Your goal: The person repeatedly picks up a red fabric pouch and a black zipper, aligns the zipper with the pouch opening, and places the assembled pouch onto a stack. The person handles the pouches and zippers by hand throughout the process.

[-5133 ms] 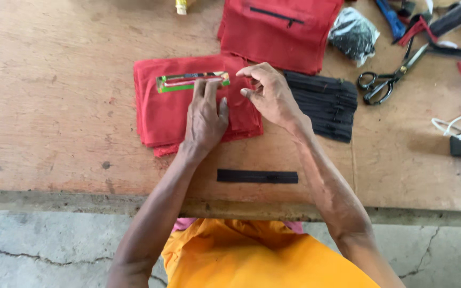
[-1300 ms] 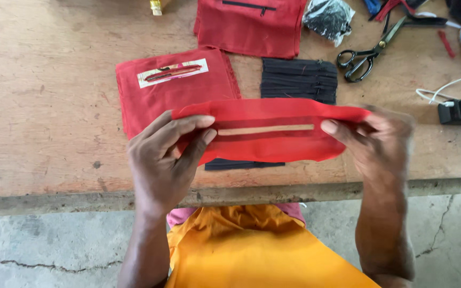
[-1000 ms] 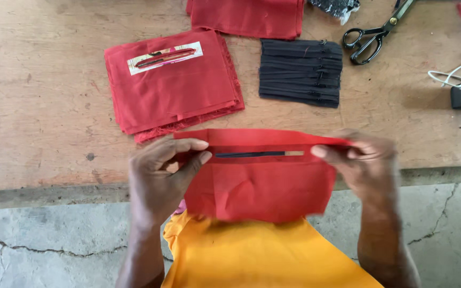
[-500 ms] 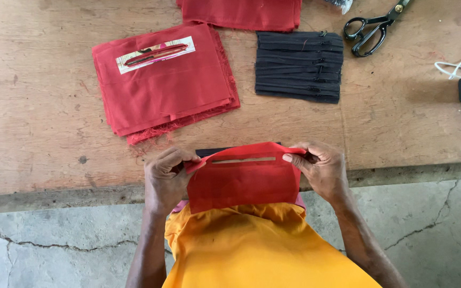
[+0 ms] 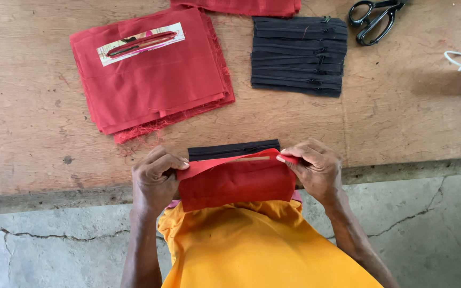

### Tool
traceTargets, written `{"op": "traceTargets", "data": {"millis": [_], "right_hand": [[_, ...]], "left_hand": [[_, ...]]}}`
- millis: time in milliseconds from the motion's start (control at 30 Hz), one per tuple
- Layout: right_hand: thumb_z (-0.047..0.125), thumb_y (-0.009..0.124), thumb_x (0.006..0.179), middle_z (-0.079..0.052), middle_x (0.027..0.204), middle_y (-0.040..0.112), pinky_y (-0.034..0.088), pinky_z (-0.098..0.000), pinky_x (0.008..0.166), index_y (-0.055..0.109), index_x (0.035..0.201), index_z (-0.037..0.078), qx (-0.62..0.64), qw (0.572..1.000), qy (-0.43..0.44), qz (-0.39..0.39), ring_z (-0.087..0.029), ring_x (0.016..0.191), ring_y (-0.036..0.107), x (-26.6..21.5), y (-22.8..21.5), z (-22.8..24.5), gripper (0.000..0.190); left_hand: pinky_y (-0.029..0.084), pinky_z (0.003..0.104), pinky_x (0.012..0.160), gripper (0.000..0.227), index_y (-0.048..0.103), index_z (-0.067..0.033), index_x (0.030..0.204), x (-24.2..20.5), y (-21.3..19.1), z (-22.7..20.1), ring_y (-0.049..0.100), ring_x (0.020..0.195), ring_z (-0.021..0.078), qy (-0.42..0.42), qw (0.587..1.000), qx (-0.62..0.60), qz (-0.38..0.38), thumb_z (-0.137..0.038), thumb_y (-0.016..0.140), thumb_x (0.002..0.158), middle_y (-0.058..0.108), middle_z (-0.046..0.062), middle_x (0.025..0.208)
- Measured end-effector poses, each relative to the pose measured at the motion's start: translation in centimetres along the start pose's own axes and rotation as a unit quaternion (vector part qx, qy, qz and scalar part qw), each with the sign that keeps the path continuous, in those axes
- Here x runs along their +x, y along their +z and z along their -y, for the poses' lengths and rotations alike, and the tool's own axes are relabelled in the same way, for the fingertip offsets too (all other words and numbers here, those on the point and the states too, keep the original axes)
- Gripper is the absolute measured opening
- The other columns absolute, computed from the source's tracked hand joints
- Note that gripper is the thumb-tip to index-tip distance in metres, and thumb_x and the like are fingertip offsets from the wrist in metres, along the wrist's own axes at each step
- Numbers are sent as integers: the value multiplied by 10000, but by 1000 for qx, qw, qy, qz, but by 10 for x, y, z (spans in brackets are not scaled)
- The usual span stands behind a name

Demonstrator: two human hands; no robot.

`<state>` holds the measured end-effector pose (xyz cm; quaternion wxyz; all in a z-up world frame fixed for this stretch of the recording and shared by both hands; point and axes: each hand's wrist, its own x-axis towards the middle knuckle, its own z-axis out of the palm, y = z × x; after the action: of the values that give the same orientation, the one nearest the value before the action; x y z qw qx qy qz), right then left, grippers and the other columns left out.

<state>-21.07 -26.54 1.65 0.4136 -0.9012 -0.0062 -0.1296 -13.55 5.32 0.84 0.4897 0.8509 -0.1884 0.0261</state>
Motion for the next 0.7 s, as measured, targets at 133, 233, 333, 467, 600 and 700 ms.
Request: {"op": "traceTargets", "data": {"millis": [133, 233, 333, 467, 600, 700], "right_hand": [[28, 869, 786, -47, 845, 737, 540, -267, 627, 762, 927, 61, -4, 1000, 4, 8, -155, 742, 684, 1, 0, 1, 180], [20, 866, 791, -54, 865, 739, 545, -268, 637, 761, 933, 57, -2, 1000, 8, 4, -155, 757, 691, 0, -1, 2, 180], [6, 862, 795, -66, 891, 737, 557, -272, 680, 757, 947, 46, 0, 1000, -2, 0, -160, 795, 704, -1, 1, 0, 189], [-14, 866, 792, -81, 891, 733, 555, -277, 689, 760, 947, 26, -4, 1000, 5, -2, -163, 789, 697, -4, 3, -2, 192], [-12, 874, 791, -89, 921, 739, 561, -277, 695, 755, 961, 19, -2, 1000, 0, -3, -166, 804, 701, -5, 4, -4, 210], [-13, 874, 787, -88, 930, 746, 564, -272, 686, 757, 959, 19, -5, 1000, 2, -6, -163, 800, 705, -5, 4, -4, 210]], "left_hand": [[575, 282, 685, 239, 690, -28, 776, 1, 0, -1, 730, 771, 178, -4, 1000, 8, 0, 193, 697, 685, 714, 59, 810], [577, 280, 683, 234, 688, -28, 780, 1, 0, -3, 734, 772, 179, -5, 1000, 5, 0, 188, 701, 690, 710, 59, 809], [567, 299, 687, 238, 685, -23, 787, 0, -1, -3, 727, 777, 194, -5, 1000, 4, 0, 186, 693, 673, 704, 64, 808], [558, 316, 684, 246, 683, -26, 798, 1, -2, -1, 713, 781, 213, 2, 1000, 4, 1, 173, 700, 655, 705, 62, 818], [555, 316, 682, 249, 678, -29, 814, 1, -2, 1, 714, 785, 215, 3, 1000, -5, 6, 162, 722, 662, 701, 59, 827], [559, 311, 692, 262, 673, -30, 818, 1, -3, 2, 722, 807, 216, 6, 1000, -11, 13, 176, 699, 658, 707, 58, 834]]}}
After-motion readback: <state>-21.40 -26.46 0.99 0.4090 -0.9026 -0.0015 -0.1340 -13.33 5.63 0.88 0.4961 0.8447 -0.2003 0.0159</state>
